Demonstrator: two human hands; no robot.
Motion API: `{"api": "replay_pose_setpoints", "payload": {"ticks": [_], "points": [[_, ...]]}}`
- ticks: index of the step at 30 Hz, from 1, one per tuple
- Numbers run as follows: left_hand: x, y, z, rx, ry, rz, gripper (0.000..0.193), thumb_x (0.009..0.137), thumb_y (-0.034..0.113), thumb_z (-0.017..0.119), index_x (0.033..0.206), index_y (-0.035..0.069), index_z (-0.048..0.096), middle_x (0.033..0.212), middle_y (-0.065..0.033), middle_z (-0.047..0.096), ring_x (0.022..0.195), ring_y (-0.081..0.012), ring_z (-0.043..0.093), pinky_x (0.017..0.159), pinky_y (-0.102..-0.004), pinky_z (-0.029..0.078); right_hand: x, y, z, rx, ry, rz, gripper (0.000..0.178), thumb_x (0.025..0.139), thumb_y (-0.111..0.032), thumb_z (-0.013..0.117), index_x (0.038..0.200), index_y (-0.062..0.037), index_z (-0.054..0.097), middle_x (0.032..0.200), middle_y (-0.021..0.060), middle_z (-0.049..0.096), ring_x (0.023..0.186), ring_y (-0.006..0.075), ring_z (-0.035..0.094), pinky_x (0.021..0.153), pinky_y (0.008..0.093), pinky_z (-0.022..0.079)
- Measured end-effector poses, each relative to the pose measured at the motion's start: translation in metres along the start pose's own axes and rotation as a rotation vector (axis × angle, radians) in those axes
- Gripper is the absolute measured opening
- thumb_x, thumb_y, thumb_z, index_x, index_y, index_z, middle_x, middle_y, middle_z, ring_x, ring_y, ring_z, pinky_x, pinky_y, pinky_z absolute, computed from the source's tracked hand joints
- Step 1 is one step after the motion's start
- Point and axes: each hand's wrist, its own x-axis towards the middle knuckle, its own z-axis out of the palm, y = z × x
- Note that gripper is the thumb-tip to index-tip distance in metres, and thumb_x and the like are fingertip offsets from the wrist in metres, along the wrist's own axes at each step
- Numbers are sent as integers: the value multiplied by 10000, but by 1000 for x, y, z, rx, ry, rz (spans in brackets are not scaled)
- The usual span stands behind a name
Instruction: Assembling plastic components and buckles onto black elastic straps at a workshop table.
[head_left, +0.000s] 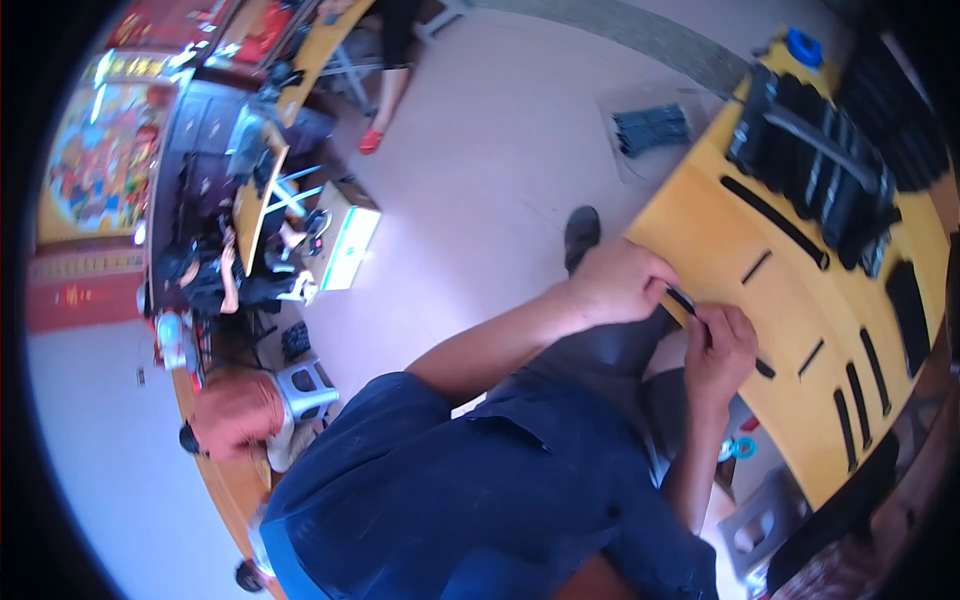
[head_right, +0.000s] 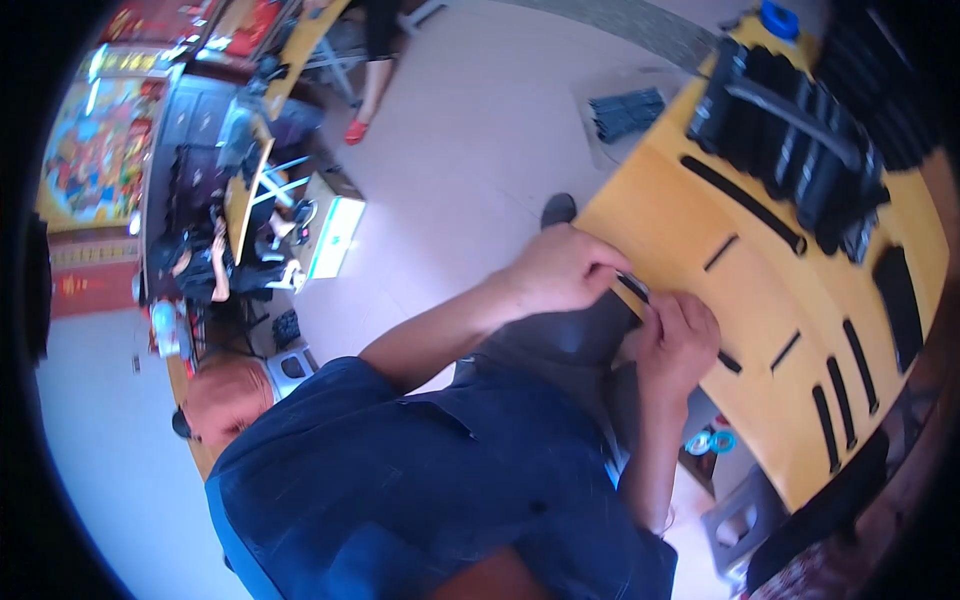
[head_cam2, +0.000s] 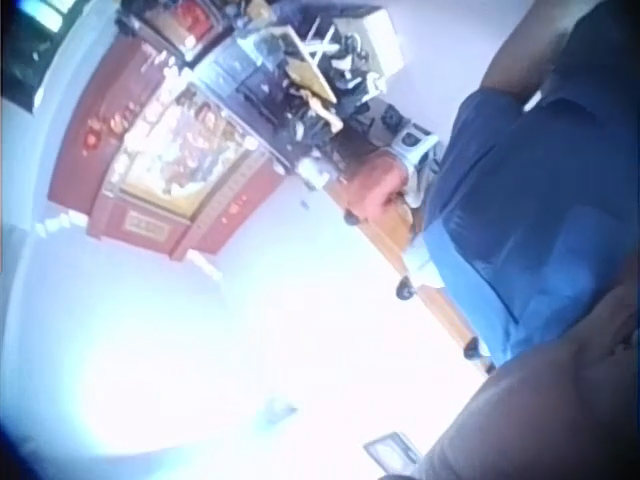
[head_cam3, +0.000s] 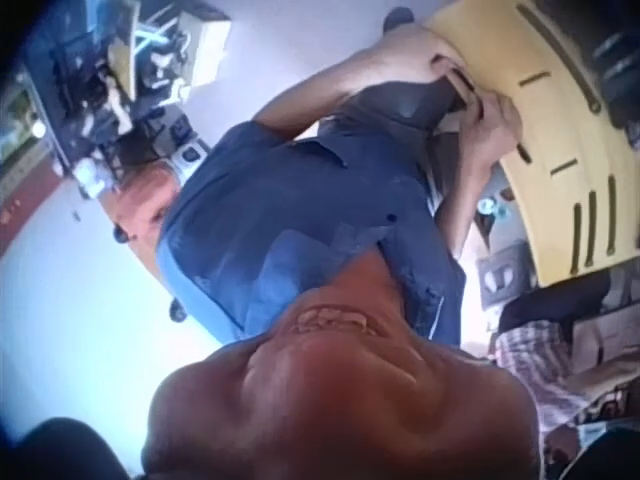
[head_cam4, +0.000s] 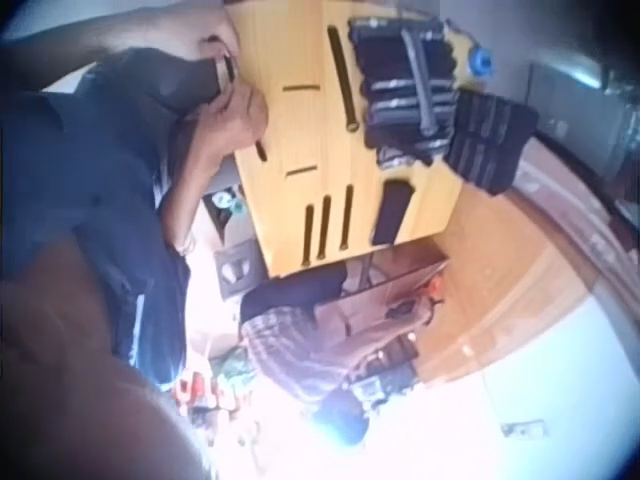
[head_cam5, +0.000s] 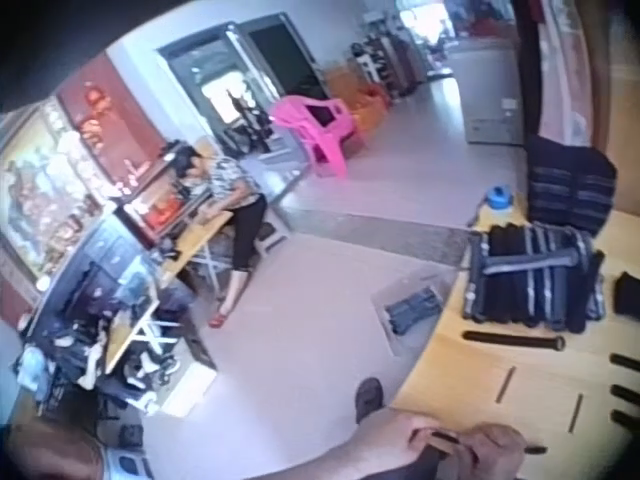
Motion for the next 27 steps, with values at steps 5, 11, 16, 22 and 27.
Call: {"api": "replay_pose_setpoints", "payload": {"ticks": [5,11,16,22,27], "points": [[-5,2,10,-7,43,-41,217,859,144,639,973,164,823,903,-119,769,876,-349,731,803,-471,585,-4,4,3,17,-30,-57,143,804,-31,744,933,-84,713,918,108,699,858,340,677,765,453,524],[-2,12,6,26,32,-100,217,830,142,652,968,177,816,924,-97,762,913,-345,718,762,-479,576,2,5,3,9,-14,-51,91,855,-38,754,924,-49,697,856,127,656,797,340,655,714,429,517],[-6,9,13,12,58,-100,222,818,149,649,960,179,817,886,-88,760,893,-347,718,756,-494,573,3,5,3,1,-36,-67,131,820,-27,773,926,-72,709,874,113,667,820,349,656,723,459,515],[-6,5,19,23,108,-71,213,795,144,657,938,172,814,892,-92,764,893,-354,720,748,-493,571,5,6,2,19,-34,-111,113,830,-41,765,923,-56,702,862,125,654,817,357,653,719,467,508],[5,7,16,22,50,-29,203,782,152,667,925,160,812,873,-96,761,876,-358,721,742,-498,566,6,15,-2,19,-88,-83,129,831,-48,760,946,-58,702,896,122,655,880,354,656,767,465,509]]}}
